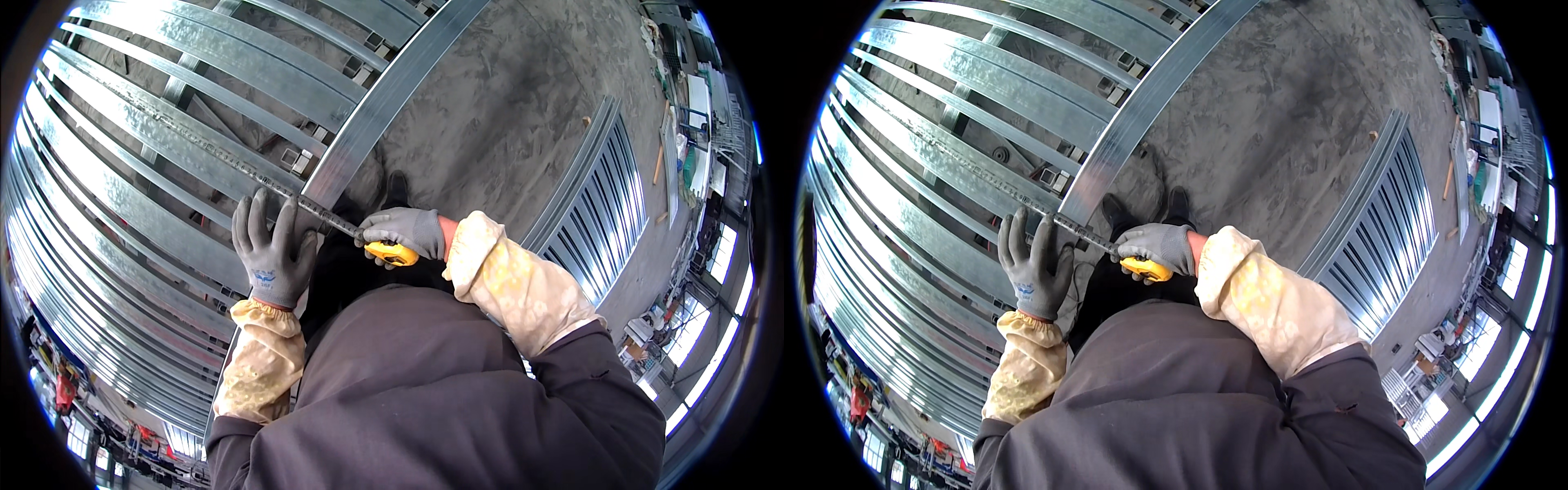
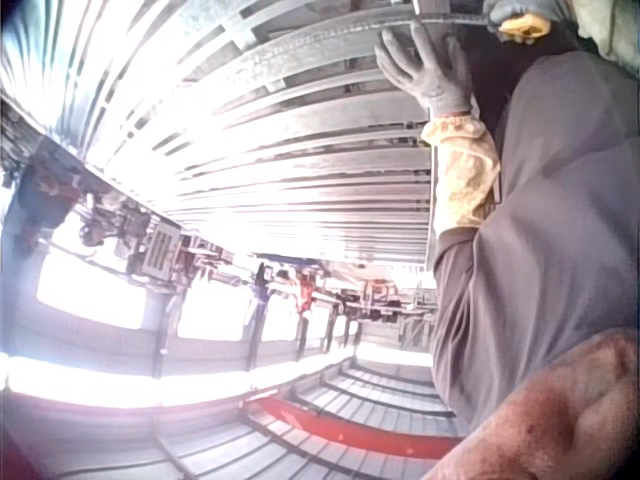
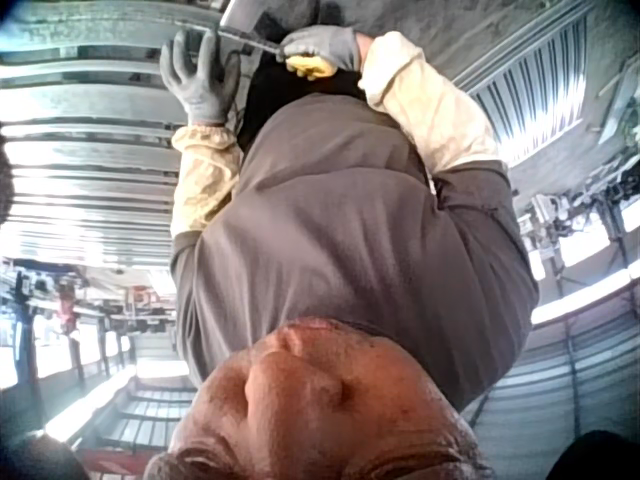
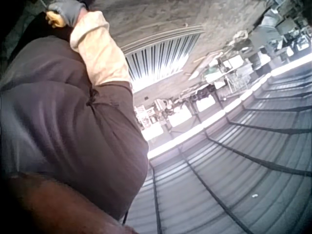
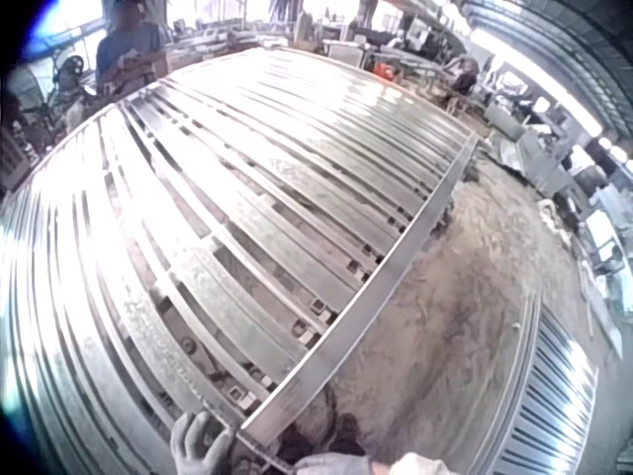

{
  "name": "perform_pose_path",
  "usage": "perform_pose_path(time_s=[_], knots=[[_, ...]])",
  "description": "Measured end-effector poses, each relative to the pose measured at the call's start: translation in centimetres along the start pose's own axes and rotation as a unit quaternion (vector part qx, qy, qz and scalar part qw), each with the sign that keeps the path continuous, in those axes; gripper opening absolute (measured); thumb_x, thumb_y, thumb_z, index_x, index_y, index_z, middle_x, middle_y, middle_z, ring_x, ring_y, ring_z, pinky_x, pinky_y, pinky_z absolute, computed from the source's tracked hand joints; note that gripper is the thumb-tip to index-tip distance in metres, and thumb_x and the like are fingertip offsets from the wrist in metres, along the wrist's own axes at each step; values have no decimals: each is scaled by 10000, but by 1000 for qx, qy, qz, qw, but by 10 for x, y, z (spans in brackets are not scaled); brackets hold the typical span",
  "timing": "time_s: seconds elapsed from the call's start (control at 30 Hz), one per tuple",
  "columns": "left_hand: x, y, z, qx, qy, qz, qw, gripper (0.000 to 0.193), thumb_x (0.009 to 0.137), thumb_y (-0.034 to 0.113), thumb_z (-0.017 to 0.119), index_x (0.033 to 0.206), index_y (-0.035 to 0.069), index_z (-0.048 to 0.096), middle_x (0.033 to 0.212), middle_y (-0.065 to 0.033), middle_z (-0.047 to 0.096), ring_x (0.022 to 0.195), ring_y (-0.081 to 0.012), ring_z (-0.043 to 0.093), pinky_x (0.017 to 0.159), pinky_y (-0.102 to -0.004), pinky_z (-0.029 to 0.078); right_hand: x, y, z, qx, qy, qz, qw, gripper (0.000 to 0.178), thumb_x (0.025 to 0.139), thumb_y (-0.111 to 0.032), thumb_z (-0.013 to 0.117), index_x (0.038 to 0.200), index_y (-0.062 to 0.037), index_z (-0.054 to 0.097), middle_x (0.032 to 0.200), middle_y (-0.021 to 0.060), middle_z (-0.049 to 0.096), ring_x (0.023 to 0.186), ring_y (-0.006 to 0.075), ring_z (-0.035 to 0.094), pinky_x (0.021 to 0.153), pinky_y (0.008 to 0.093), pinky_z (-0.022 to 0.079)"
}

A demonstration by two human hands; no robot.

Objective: The person places multiple metal bars into a large metal frame structure on the floor, aligning them with existing bars. They then use a tape measure to measure distances between bars and adjust positions as needed.

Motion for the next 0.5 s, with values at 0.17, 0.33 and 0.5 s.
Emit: perform_pose_path(time_s=[0.17, 0.33, 0.5], knots=[[-1, -1, 2, 3, -6, -2, 1000, 637, 752, 217, 768, 1365, 156, 604, 1505, -196, 458, 1402, -455, 388, 1157, -570, 318, 4, 2, -2, 3, -29, 0, 1000, 310, 1006, -331, 591, 1137, -57, 650, 946, 77, 678, 817, 181, 681, 666, 341, 584], [0, -1, 2, 1, -5, -4, 1000, 640, 751, 209, 765, 1368, 162, 603, 1507, -187, 459, 1409, -448, 383, 1160, -565, 316, 4, 3, -3, 25, -39, 6, 999, 328, 1006, -321, 622, 1138, -24, 660, 959, 100, 689, 820, 197, 692, 686, 338, 594], [0, 1, 2, 4, -4, -4, 1000, 644, 749, 196, 761, 1372, 165, 603, 1506, -183, 462, 1414, -443, 379, 1163, -559, 317, 6, 4, -4, 20, -67, -13, 997, 333, 1004, -325, 624, 1148, -27, 657, 973, 104, 693, 831, 202, 698, 689, 341, 600]])
Point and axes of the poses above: each hand's wrist, its own x-axis towards the middle knuckle, its own z-axis out of the palm, y = z × x, the point moved 8 cm from there along x, towards the middle knuckle
